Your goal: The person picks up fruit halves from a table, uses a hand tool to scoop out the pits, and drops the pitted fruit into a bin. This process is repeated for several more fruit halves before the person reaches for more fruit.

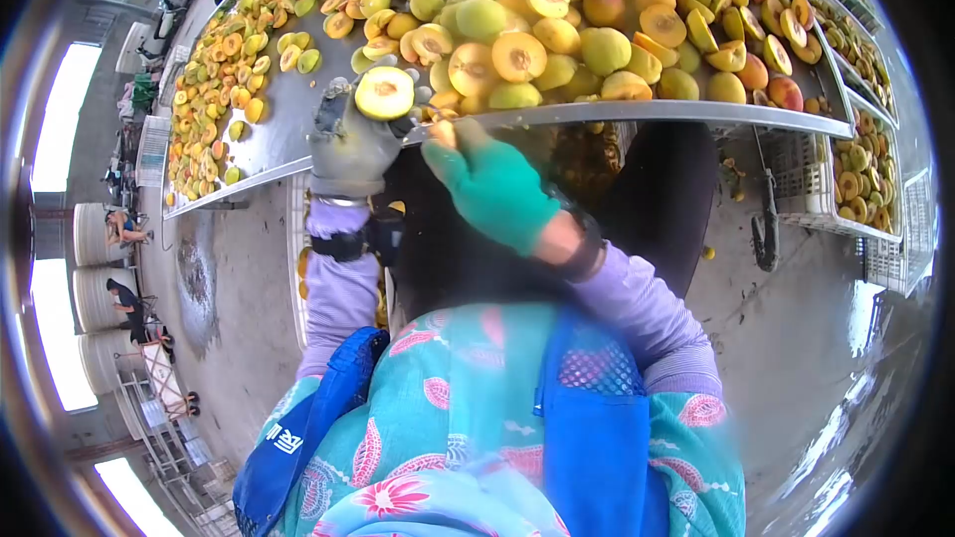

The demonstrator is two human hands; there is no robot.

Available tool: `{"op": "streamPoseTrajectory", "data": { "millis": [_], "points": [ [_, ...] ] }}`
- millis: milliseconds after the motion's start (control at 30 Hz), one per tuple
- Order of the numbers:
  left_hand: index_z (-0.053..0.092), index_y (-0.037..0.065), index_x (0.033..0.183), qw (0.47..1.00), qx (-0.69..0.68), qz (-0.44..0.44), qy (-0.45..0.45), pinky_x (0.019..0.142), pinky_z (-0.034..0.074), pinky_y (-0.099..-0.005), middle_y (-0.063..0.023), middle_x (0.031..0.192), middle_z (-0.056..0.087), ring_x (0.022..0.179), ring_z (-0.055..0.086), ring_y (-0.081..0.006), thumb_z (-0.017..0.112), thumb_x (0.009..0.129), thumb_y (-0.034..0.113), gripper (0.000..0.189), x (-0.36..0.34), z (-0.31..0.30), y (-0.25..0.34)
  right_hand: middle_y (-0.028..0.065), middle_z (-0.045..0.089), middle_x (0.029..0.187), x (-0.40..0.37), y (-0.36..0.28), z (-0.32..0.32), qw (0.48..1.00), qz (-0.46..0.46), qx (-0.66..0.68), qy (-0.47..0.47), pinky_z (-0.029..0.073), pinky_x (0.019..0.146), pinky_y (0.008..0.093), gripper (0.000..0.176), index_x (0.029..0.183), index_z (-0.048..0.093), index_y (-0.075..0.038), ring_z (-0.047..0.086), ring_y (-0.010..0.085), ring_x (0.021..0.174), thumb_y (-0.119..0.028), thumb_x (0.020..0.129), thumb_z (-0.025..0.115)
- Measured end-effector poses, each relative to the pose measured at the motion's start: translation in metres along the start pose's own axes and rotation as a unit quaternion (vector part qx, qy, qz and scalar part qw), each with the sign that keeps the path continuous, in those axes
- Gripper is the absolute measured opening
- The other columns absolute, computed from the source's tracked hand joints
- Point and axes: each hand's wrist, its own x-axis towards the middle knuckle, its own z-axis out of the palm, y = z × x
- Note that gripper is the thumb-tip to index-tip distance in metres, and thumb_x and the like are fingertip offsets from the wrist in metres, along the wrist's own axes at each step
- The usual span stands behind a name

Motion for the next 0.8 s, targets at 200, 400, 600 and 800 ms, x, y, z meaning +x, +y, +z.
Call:
{"op": "streamPoseTrajectory", "data": {
  "millis": [200,400,600,800],
  "points": [
    [0.051,-0.003,0.124,0.994,-0.082,0.004,0.072,0.084,0.054,-0.0351,-0.0182,0.110,0.063,0.097,0.065,-0.0243,0.040,0.102,0.028,0.040,-0.014,0.061,-0.015,0.0245,0.061,0.073,-0.012,-0.003,-0.008,0.997,0.024,-0.074,0.014,0.045,0.060,0.0502,0.033,0.094,0.053,-0.001,0.060,0.0440,0.071,-0.034,0.095,0.053],
    [0.056,0.000,0.118,0.984,-0.169,-0.028,0.052,0.080,0.054,-0.0343,-0.0132,0.103,0.065,0.091,0.066,-0.0226,0.060,0.092,0.016,0.031,-0.016,0.071,-0.006,0.0252,0.059,0.067,-0.014,0.003,-0.007,0.997,0.011,-0.049,0.054,0.044,0.056,0.0515,0.034,0.091,0.051,0.000,0.059,0.0449,0.065,-0.034,0.096,0.052],
    [0.059,0.003,0.112,0.944,0.262,0.180,0.092,0.077,0.054,-0.0338,-0.0094,0.095,0.067,0.088,0.066,-0.0215,0.062,0.091,0.019,0.026,-0.017,0.068,-0.015,0.0263,0.058,0.067,-0.020,-0.002,-0.002,0.997,0.005,-0.057,0.051,0.043,0.056,0.0525,0.035,0.092,0.050,0.001,0.058,0.0459,0.063,-0.034,0.096,0.050],
    [0.060,0.003,0.103,0.980,-0.127,0.080,0.129,0.072,0.052,-0.0290,-0.0075,0.095,0.066,0.082,0.063,-0.0164,0.054,0.096,0.019,0.018,-0.014,0.087,-0.015,0.0263,0.059,0.072,-0.020,-0.008,0.004,0.998,0.044,0.000,0.052,0.042,0.054,0.0514,0.035,0.094,0.053,0.002,0.057,0.0456,0.063,-0.033,0.096,0.051]
  ]
}}
